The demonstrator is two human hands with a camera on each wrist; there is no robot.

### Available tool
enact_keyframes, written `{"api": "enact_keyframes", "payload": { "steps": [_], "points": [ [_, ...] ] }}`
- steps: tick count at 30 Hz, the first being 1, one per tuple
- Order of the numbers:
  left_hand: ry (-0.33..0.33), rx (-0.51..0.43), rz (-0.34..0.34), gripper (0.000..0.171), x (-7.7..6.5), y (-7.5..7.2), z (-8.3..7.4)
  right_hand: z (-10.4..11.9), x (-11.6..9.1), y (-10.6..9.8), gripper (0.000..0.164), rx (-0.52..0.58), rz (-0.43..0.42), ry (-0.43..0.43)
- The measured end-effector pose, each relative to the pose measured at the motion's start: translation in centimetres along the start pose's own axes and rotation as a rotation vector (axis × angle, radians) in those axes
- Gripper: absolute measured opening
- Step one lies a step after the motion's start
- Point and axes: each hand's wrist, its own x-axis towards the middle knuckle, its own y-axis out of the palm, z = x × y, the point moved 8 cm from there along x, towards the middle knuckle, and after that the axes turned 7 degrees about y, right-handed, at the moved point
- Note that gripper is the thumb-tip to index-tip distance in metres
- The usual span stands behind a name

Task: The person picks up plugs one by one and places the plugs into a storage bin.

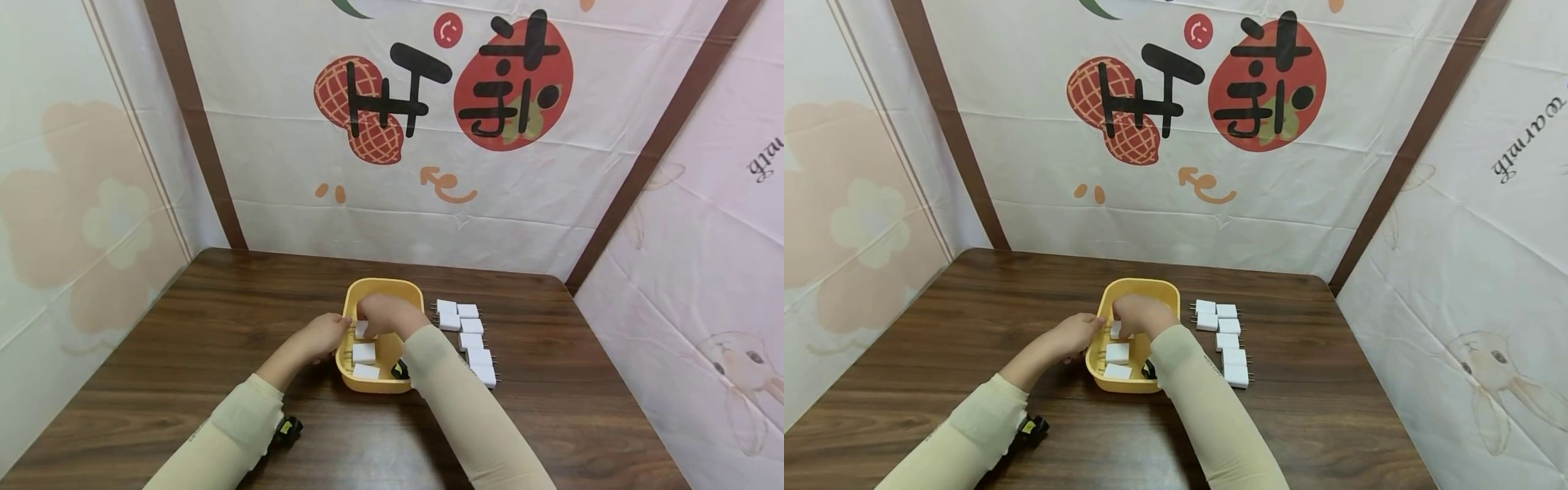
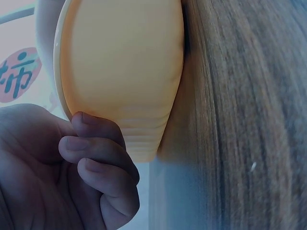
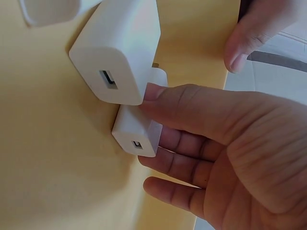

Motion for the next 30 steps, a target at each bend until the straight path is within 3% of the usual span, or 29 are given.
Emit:
{"api": "enact_keyframes", "payload": {
  "steps": [16,30],
  "points": [
    [0.024,0.001,-0.004,0.044,-0.3,0.0,0.1,1.0,-1.1,0.2,0.021,-0.034,0.021,-0.06],
    [-0.004,-0.017,-0.002,0.044,-0.5,0.0,0.1,1.2,-1.9,-0.4,0.019,-0.008,0.052,-0.063]
  ]
}}
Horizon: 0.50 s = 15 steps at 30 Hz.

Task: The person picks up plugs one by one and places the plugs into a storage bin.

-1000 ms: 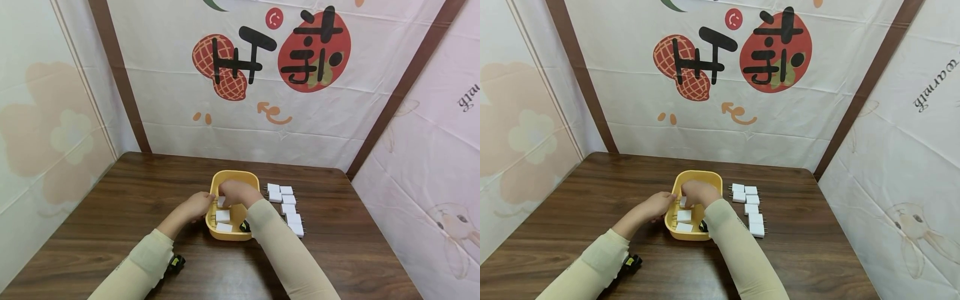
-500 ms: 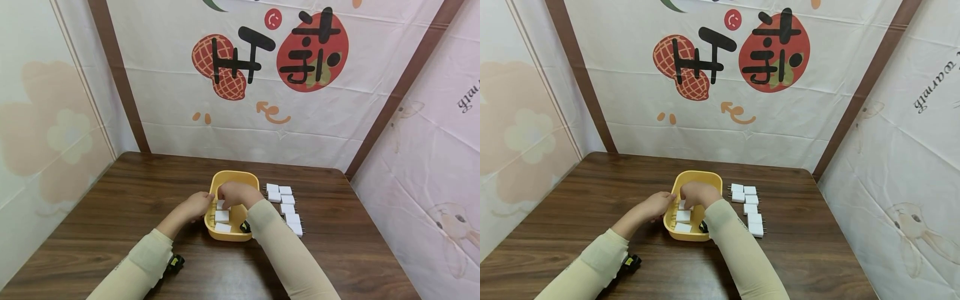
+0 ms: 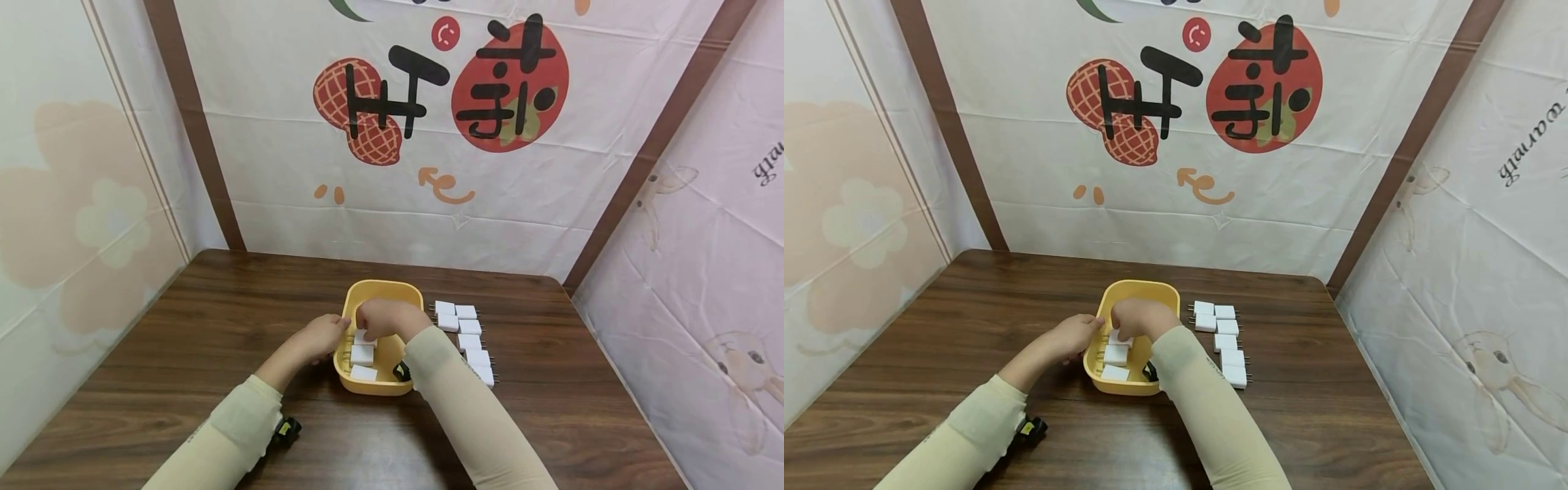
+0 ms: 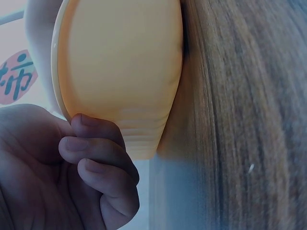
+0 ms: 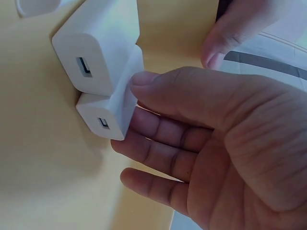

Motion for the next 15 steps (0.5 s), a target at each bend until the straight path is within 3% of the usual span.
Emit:
{"api": "enact_keyframes", "payload": {
  "steps": [10,15],
  "points": [
    [0.01,-0.001,0.002,0.045,0.0,0.0,-0.3,-0.2,-0.4,-0.9,0.02,0.0,-0.025,0.018],
    [0.02,0.004,-0.001,0.045,0.0,-0.1,-0.4,-0.2,-0.7,-1.5,0.009,-0.004,-0.055,-0.003]
  ]
}}
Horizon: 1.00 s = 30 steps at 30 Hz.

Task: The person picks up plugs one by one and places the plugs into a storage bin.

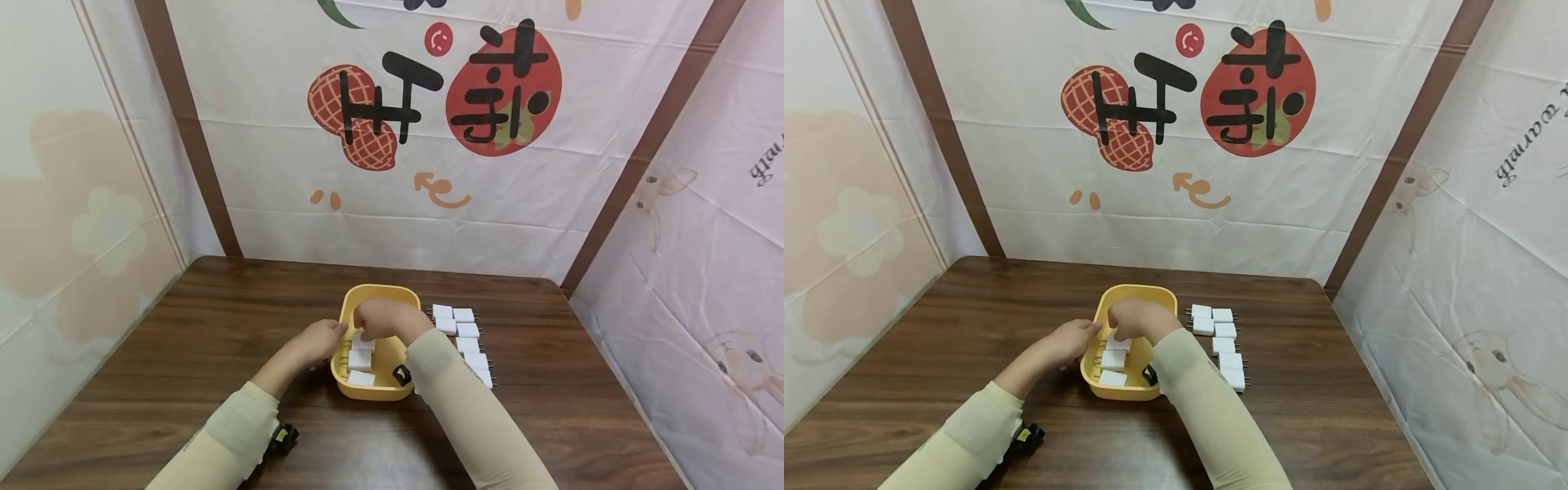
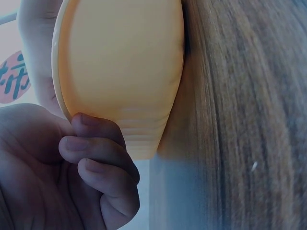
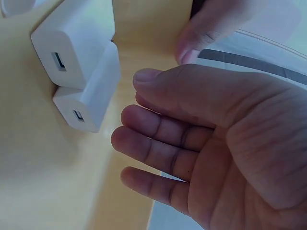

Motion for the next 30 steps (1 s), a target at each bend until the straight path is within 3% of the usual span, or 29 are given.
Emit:
{"api": "enact_keyframes", "payload": {
  "steps": [8,11,15,30],
  "points": [
    [-0.013,-0.002,-0.011,0.045,0.2,0.0,0.5,0.1,-0.8,-1.3,0.003,-0.063,-0.029,-0.033],
    [-0.02,-0.001,-0.007,0.045,0.3,0.1,0.6,0.2,-1.2,-1.9,0.013,-0.079,-0.052,-0.036],
    [-0.014,0.008,0.005,0.045,0.4,0.1,0.6,0.4,-2.0,-2.5,0.028,-0.066,-0.074,-0.035],
    [0.005,-0.014,-0.005,0.045,-0.2,0.1,0.4,-0.4,-5.6,-3.8,0.029,0.002,-0.152,-0.021]
  ]
}}
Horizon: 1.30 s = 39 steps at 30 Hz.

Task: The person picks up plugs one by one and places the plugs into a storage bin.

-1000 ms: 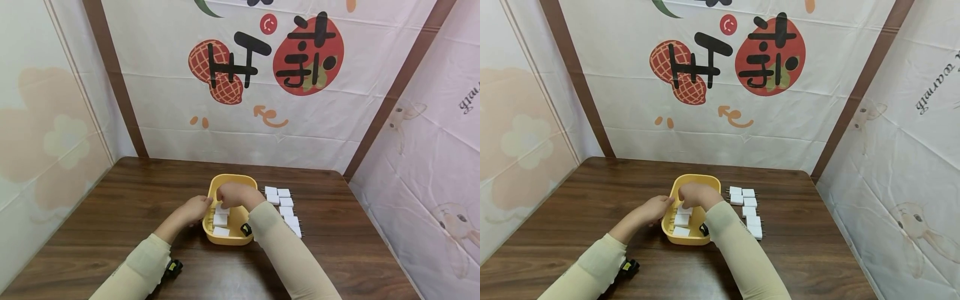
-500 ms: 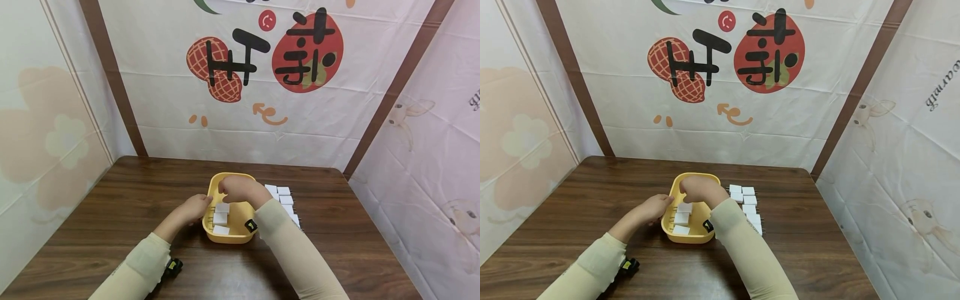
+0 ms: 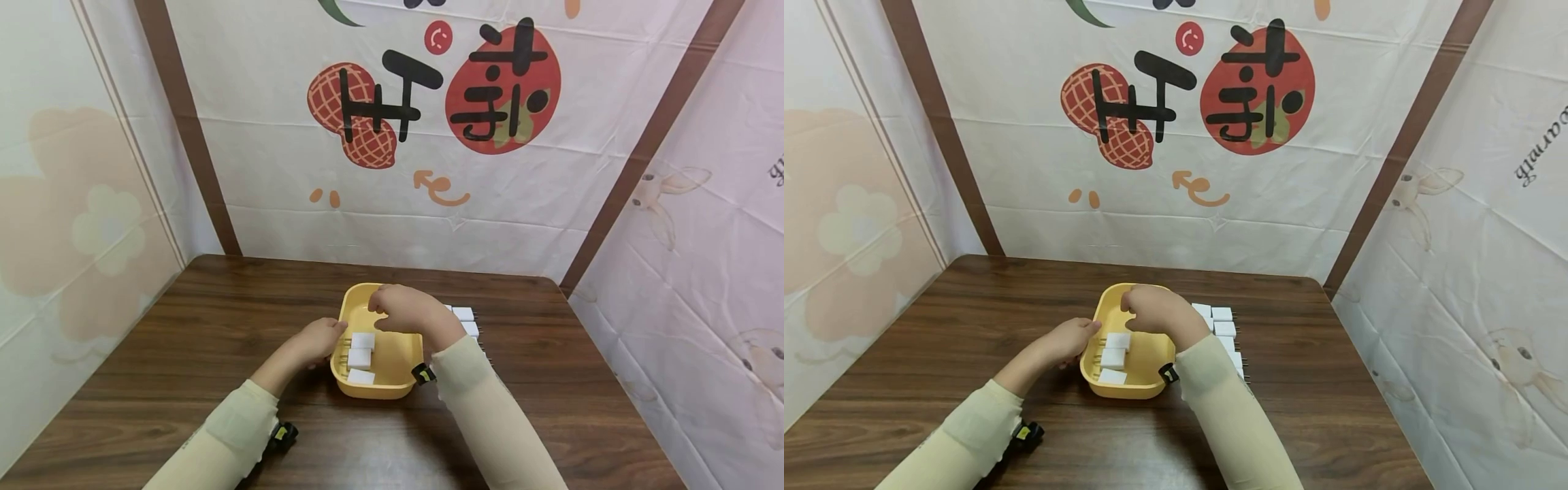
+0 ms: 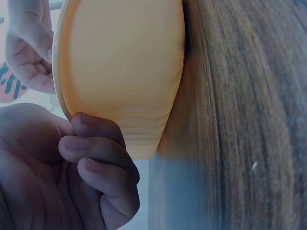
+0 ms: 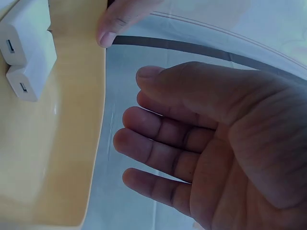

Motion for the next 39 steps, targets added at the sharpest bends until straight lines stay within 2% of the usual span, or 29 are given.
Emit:
{"api": "enact_keyframes", "payload": {
  "steps": [10,15,20,27,39],
  "points": [
    [-0.012,0.012,0.006,0.045,0.3,0.1,0.1,-0.9,-2.4,0.2,0.029,0.063,-0.052,0.021],
    [-0.017,0.019,0.011,0.045,0.3,0.2,0.0,-1.2,-3.4,0.6,0.031,0.06,-0.049,0.047],
    [-0.02,0.027,0.015,0.045,0.2,0.1,-0.2,-1.4,-4.3,0.5,0.03,0.05,-0.083,0.048],
    [-0.04,0.032,0.018,0.045,0.2,-0.3,-0.5,-1.5,-4.9,0.1,0.031,0.063,-0.132,0.034],
    [-0.046,0.016,0.012,0.046,-0.3,0.0,-0.4,-2.1,-5.3,-0.2,0.031,0.057,-0.137,0.048]
  ]
}}
